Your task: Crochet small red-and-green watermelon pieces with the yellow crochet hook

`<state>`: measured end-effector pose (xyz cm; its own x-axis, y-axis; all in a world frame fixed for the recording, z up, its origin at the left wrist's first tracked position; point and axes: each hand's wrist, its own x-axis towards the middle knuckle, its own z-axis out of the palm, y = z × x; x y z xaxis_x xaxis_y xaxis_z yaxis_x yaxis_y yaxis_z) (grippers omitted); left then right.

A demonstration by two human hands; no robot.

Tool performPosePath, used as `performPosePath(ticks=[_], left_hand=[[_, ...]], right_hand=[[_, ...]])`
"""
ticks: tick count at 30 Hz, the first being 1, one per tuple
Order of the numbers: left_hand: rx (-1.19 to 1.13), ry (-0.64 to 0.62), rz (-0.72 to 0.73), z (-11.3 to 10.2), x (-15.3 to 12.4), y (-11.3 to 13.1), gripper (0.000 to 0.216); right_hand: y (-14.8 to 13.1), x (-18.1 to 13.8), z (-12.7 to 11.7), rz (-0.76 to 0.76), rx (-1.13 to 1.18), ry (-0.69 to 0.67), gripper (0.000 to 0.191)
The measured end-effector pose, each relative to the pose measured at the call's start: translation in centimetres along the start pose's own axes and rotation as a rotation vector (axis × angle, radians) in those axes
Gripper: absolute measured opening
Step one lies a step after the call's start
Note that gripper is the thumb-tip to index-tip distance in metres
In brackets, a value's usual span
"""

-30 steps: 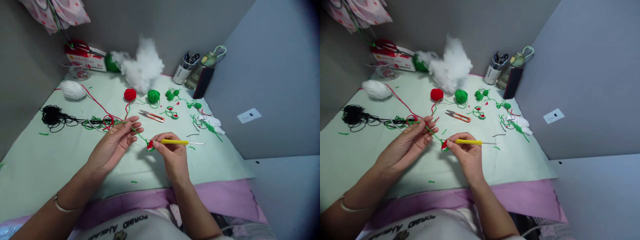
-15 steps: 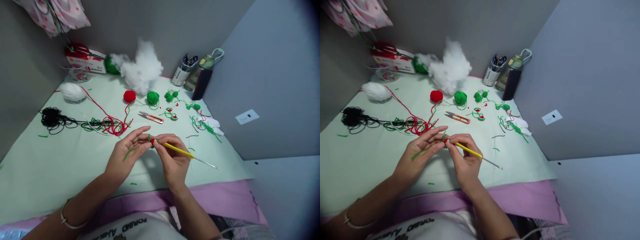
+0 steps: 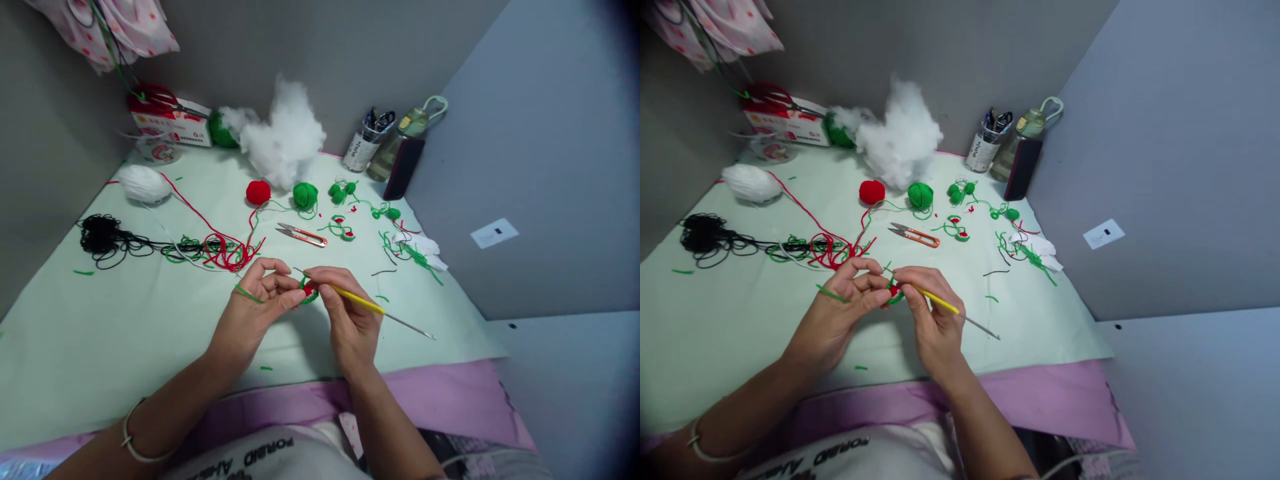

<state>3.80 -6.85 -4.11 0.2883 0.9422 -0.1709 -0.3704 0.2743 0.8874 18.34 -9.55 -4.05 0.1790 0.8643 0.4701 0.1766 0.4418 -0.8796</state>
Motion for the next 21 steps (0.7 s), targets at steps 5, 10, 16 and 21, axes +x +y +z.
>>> performPosePath(ticks=[5,10,16,21], left_hand=[[0.44,0.012,0.185,-0.7,-0.4,0.3,0.019],[0.63,-0.089,0.329,-1.3,-0.2,0.5,0.019],[0.221,0.03,0.062,-0.8,0.1,0.7,0.033],[-0.067,-0.043,-0.118,-0.3,0.1,0.7,0.033]], right_hand=[[0.3,-0.1,0.0,0.244,0.25,0.065,0.015],[0.5,0.0,0.2,0.298,0.422,0.029,0.013],[0.0,0.0,0.4,0.207,0.279,0.023,0.014],[-0.5,-0.1,0.4,0.108,0.169,0.038,0.017]])
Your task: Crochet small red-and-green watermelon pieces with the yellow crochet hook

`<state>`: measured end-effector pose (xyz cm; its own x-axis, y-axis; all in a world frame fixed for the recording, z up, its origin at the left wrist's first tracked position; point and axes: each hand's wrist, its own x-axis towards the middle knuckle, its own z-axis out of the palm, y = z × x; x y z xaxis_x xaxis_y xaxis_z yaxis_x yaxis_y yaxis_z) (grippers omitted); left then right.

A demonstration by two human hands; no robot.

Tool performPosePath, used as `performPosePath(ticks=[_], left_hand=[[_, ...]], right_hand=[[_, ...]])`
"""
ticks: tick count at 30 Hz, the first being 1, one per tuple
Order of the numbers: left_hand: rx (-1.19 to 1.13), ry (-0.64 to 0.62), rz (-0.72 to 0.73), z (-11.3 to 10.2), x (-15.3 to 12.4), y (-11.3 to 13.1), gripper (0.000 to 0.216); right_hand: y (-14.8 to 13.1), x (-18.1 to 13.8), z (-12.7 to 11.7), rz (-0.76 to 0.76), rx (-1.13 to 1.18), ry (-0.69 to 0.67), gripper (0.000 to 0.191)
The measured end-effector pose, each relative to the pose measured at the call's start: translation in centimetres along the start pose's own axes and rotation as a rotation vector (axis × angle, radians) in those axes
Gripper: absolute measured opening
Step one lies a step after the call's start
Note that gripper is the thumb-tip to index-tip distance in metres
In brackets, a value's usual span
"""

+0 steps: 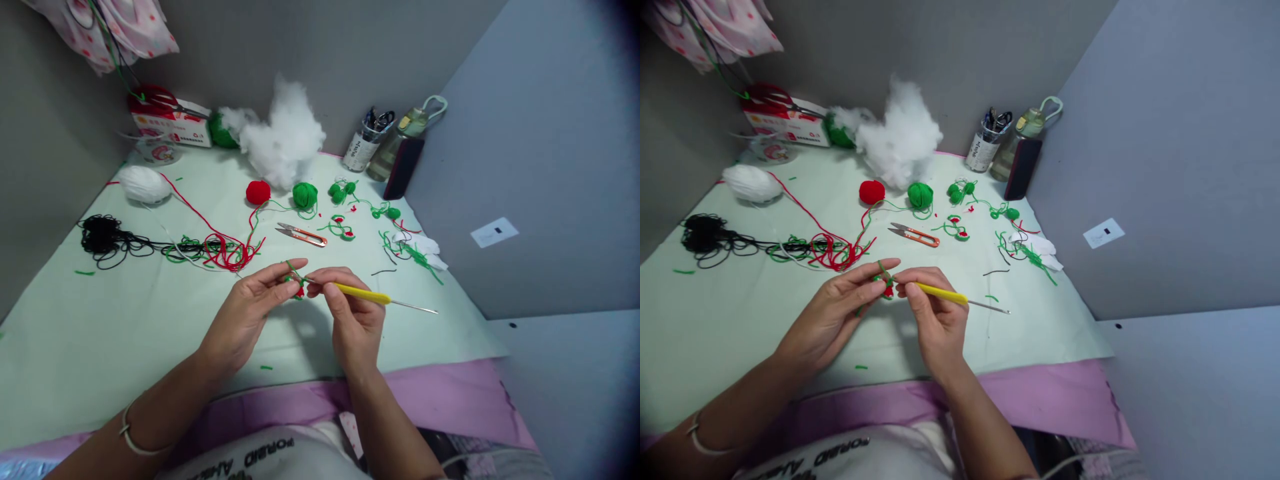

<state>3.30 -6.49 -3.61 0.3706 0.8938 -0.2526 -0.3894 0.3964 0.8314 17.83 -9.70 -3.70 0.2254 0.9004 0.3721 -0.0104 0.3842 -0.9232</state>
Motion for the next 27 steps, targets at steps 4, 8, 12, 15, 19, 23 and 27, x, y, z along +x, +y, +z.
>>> performPosePath(ticks=[4,8,12,15,19,23,27], left_hand=[[-0.052,-0.031,-0.007,0.1,0.0,0.1,0.041],[-0.045,-0.018,0.003,0.2,0.1,0.2,0.037],[-0.067,0.042,0.029,0.6,0.0,-0.2,0.044],[-0.153,0.026,-0.05,0.8,-0.1,-0.4,0.041],[-0.205,0.009,-0.156,0.4,-0.1,-0.1,0.034],[-0.111,0.041,-0.101,-0.1,0.1,0.7,0.033],[-0.051,0.003,0.003,0.1,0.0,0.5,0.037]], right_hand=[[-0.1,0.0,0.0,-0.021,-0.063,-0.011,0.018],[-0.1,0.0,-0.1,-0.05,-0.119,-0.022,0.018],[0.6,-0.6,-0.2,-0.238,-0.424,-0.067,0.029],[1.2,-1.1,-0.2,-0.452,-0.642,-0.102,0.043],[0.7,-0.9,-0.3,-0.302,-0.444,-0.055,0.034],[-0.2,-0.1,-0.6,-0.046,-0.076,0.056,0.017],[-0.1,0.1,-0.5,0.058,0.074,0.03,0.014]])
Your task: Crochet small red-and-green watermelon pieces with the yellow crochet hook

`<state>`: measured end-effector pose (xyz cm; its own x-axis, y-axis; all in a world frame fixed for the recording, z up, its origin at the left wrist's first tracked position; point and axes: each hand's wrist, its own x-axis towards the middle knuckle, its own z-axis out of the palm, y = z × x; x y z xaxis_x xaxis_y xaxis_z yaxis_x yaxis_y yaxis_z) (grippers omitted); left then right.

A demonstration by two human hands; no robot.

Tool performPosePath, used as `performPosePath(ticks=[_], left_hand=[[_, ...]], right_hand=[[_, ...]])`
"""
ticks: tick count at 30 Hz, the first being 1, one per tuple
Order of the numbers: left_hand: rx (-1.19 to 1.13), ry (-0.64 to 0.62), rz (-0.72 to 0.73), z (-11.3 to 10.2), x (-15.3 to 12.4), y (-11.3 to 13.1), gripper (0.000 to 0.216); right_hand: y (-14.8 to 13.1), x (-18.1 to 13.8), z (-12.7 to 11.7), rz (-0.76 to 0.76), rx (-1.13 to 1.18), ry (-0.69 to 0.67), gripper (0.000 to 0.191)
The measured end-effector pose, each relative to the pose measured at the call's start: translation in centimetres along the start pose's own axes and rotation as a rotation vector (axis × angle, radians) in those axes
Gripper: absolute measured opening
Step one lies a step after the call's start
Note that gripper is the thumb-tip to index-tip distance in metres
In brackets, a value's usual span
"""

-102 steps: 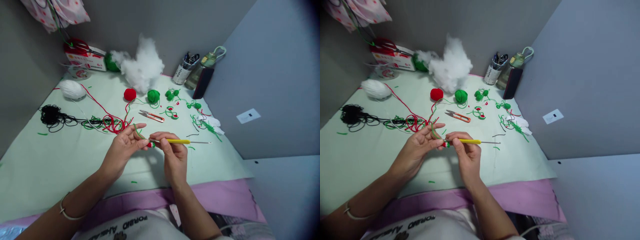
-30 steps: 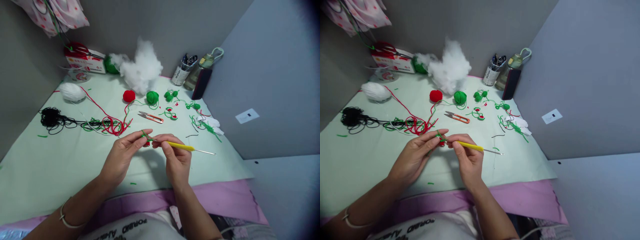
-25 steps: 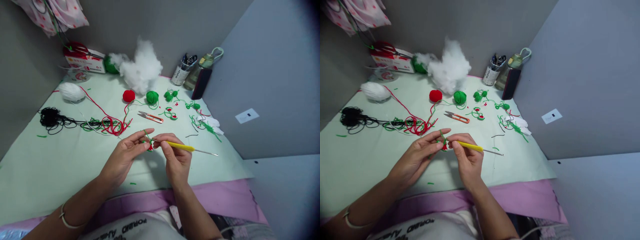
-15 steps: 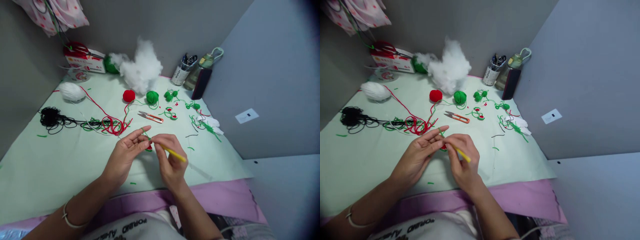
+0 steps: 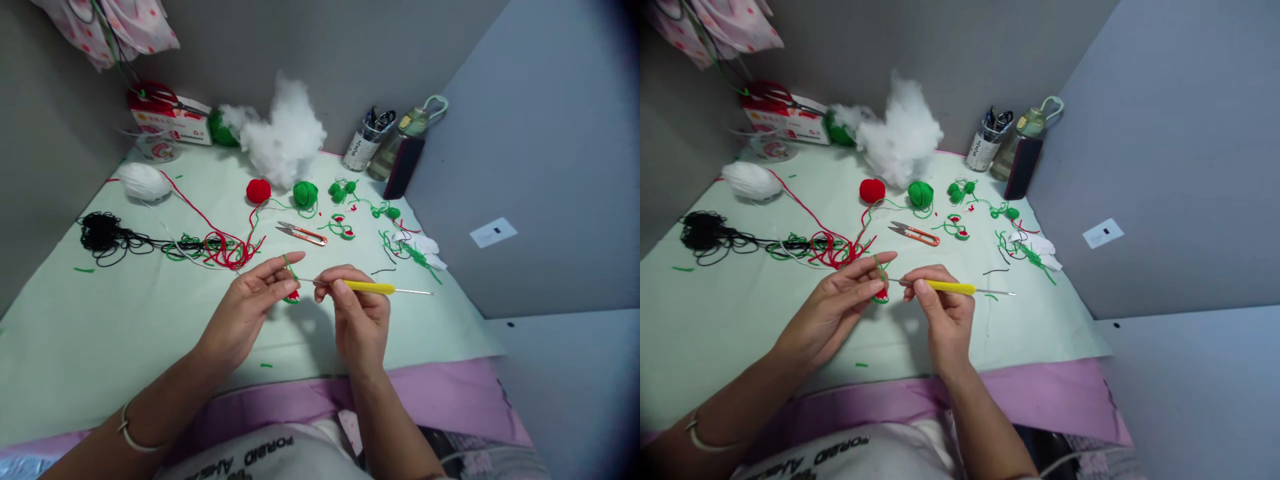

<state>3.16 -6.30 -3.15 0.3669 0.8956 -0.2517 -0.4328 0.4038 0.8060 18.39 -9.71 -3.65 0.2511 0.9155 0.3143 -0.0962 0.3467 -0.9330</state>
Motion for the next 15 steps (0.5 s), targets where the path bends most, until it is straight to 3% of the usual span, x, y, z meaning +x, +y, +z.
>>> performPosePath(ticks=[4,9,15], left_hand=[[0.033,-0.011,0.053,0.2,-0.2,-0.5,0.046],[0.033,0.03,0.021,0.3,-0.1,-0.5,0.04],[-0.125,0.042,-0.025,0.8,0.0,-1.1,0.037]], right_hand=[[0.1,0.0,0.4,-0.071,-0.115,-0.067,0.016],[-0.2,-0.1,0.5,-0.091,-0.168,-0.077,0.018],[0.9,-1.2,0.6,-0.445,-0.685,-0.112,0.039]])
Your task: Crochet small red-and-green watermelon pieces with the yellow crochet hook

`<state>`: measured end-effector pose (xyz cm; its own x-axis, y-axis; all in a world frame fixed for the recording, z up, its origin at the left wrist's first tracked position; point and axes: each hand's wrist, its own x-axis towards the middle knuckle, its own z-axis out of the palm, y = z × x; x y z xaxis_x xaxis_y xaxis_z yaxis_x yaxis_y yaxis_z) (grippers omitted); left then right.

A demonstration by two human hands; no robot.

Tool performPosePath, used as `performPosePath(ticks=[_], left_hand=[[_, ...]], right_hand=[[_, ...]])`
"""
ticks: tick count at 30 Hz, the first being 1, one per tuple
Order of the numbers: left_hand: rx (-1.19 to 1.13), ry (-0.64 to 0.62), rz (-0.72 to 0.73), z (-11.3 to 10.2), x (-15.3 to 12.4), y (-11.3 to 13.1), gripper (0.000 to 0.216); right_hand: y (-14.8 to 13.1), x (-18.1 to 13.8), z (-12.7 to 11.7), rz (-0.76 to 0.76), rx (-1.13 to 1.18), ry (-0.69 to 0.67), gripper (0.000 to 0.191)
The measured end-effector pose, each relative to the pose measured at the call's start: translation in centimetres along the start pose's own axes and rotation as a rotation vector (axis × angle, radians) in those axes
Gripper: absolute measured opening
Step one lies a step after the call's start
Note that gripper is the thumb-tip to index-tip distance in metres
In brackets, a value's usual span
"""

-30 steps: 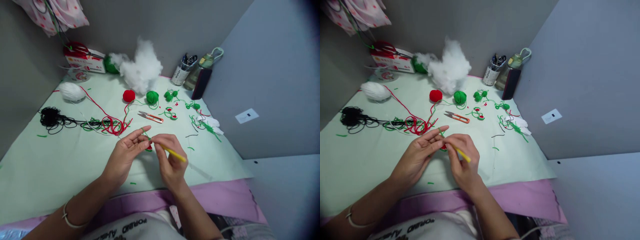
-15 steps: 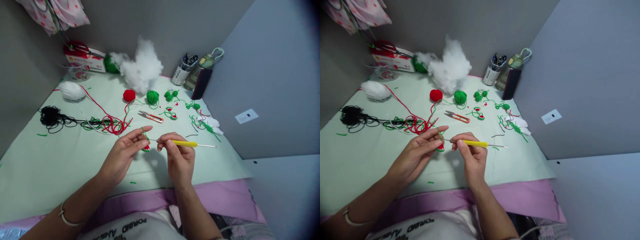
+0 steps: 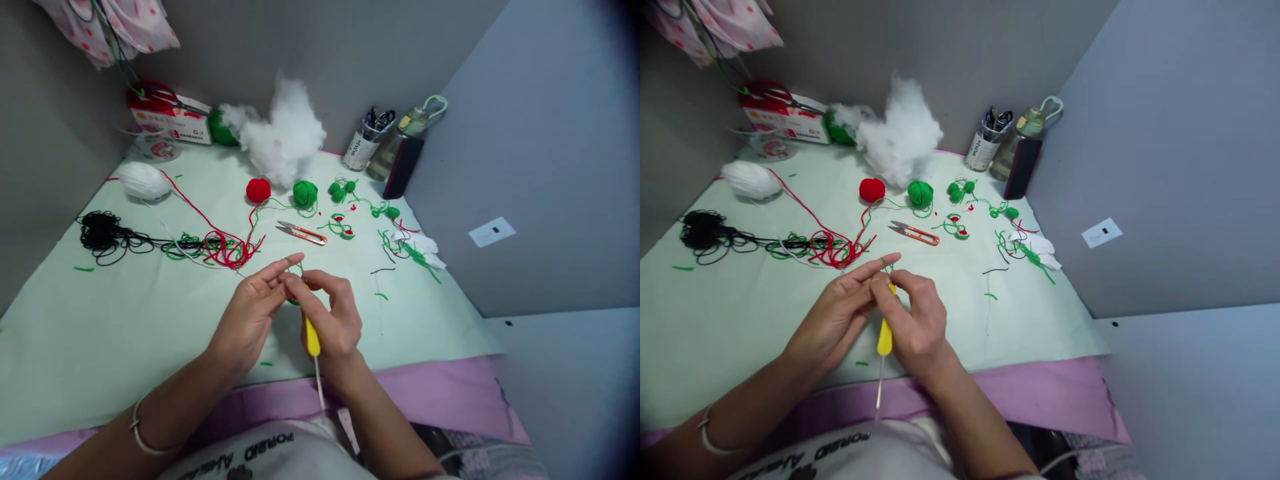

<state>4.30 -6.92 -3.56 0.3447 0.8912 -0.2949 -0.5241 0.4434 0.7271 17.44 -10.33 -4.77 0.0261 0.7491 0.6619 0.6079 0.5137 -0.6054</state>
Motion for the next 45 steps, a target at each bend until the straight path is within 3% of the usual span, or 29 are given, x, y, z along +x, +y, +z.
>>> performPosePath(ticks=[3,10,15,18,22,24,26,28,31,35,38,45], left_hand=[[-0.084,-0.06,-0.09,-0.2,0.2,-0.2,0.026],[0.044,-0.01,-0.08,-1.3,0.4,1.0,0.033],[0.132,-0.04,-0.009,-1.2,0.3,1.1,0.033],[0.163,-0.039,0.08,-0.9,0.2,0.6,0.042],[0.073,0.005,0.101,-0.3,0.1,-0.3,0.053],[-0.022,-0.012,0.017,-0.2,0.0,-0.5,0.048],[-0.091,-0.048,-0.077,-0.2,0.1,-0.3,0.04],[-0.109,-0.066,-0.124,-0.5,0.2,0.0,0.036],[-0.06,-0.077,-0.119,-1.1,0.5,0.7,0.034],[0.019,-0.097,-0.088,-1.5,0.5,1.0,0.03],[0.081,-0.095,-0.043,-1.4,0.3,0.7,0.035],[0.176,-0.066,0.069,-1.0,0.4,0.4,0.047]], right_hand=[[0.1,-0.1,0.2,-0.02,0.04,0.015,0.041],[-0.2,1.1,-0.7,0.326,0.427,0.122,0.017],[0.1,1.4,-0.9,0.484,0.658,0.117,0.014],[0.2,1.1,-0.6,0.424,0.546,0.059,0.015],[0.2,0.2,0.4,-0.012,0.036,0.063,0.029],[0.3,-0.1,0.7,-0.111,-0.037,0.098,0.036],[0.3,0.0,0.6,-0.015,0.067,0.117,0.032],[0.3,0.4,0.1,0.185,0.264,0.134,0.022],[0.4,1.0,-0.8,0.429,0.57,0.162,0.015],[0.6,1.3,-1.2,0.57,0.77,0.193,0.013],[0.5,1.2,-0.9,0.581,0.791,0.151,0.013],[-0.1,1.4,-0.6,0.351,0.522,0.038,0.017]])
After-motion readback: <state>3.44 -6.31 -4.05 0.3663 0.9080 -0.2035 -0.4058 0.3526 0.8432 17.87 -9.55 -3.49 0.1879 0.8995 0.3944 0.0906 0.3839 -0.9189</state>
